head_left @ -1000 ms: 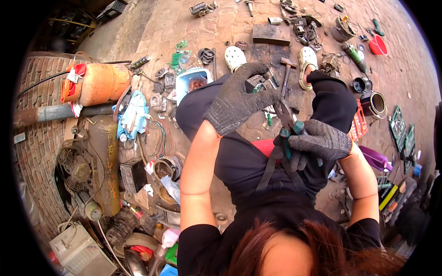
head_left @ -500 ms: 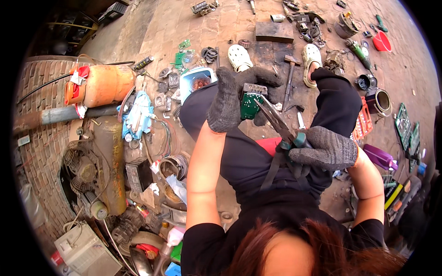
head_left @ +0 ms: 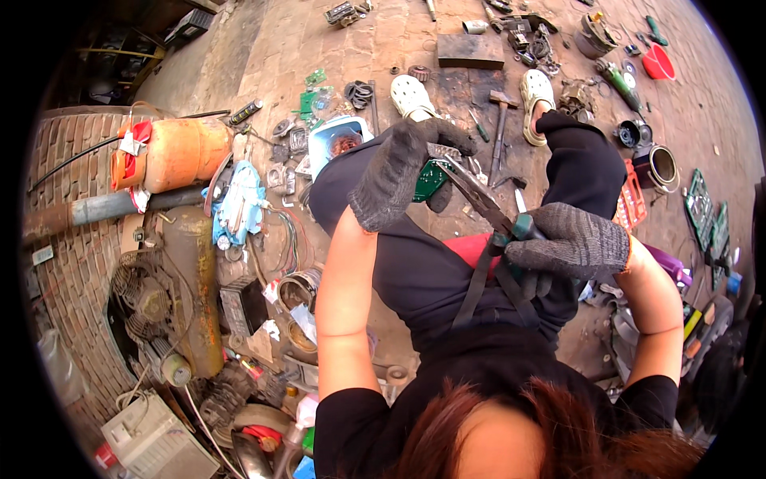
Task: The person sits on the floor and uses pliers, a screwdriver, and a hammer to remove components from a green circuit board. They extract a cylindrical part, place it on a gear, and strike it with a hammer before continuing to disassemble the board.
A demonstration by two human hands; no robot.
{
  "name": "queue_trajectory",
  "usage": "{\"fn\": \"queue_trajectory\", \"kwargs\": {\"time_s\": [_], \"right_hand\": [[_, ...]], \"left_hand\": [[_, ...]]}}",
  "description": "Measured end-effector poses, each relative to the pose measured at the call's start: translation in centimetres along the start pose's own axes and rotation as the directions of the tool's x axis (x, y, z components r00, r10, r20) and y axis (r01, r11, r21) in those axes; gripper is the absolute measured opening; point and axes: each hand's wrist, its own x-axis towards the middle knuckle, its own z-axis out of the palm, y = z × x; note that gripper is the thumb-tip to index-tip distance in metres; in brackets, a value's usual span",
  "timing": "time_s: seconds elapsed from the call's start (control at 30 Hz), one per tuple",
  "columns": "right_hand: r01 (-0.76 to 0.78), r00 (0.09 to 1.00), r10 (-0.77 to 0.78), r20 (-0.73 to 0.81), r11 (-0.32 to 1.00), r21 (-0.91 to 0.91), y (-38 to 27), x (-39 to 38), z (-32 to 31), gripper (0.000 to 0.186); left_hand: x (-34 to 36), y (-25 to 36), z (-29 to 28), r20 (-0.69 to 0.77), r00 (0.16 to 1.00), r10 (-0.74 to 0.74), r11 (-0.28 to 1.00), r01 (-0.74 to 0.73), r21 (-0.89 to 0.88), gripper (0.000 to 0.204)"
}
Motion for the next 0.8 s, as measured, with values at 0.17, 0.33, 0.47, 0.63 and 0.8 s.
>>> {"fn": "queue_trajectory", "kwargs": {"time_s": [0.17,0.33,0.47,0.63,0.8], "right_hand": [[-0.037,0.999,0.041,0.036,0.995,-0.096,-1.0,-0.4,-0.3,0.031],[-0.027,0.999,0.03,0.029,0.996,-0.084,-0.6,-0.4,-0.4,0.031],[0.014,0.999,-0.012,0.033,0.996,-0.085,-0.1,-0.5,-0.7,0.03],[0.028,1.0,-0.027,0.016,0.992,-0.121,-0.4,-0.6,-0.7,0.029],[0.028,0.999,-0.034,-0.027,0.979,-0.202,-0.5,-0.5,-0.7,0.029]], "left_hand": [[-0.6,0.9,-0.2,-0.001,1.0,-0.007,0.985,0.007,0.171,0.075],[-0.2,1.1,-0.2,-0.057,0.997,-0.052,0.949,0.067,0.307,0.055],[0.0,0.9,-0.1,-0.055,0.998,0.03,0.882,0.0,0.472,0.06],[-0.1,1.0,-0.1,-0.075,0.997,0.008,0.856,0.032,0.516,0.064],[0.3,1.3,0.1,-0.049,0.998,0.046,0.814,-0.01,0.581,0.062]]}}
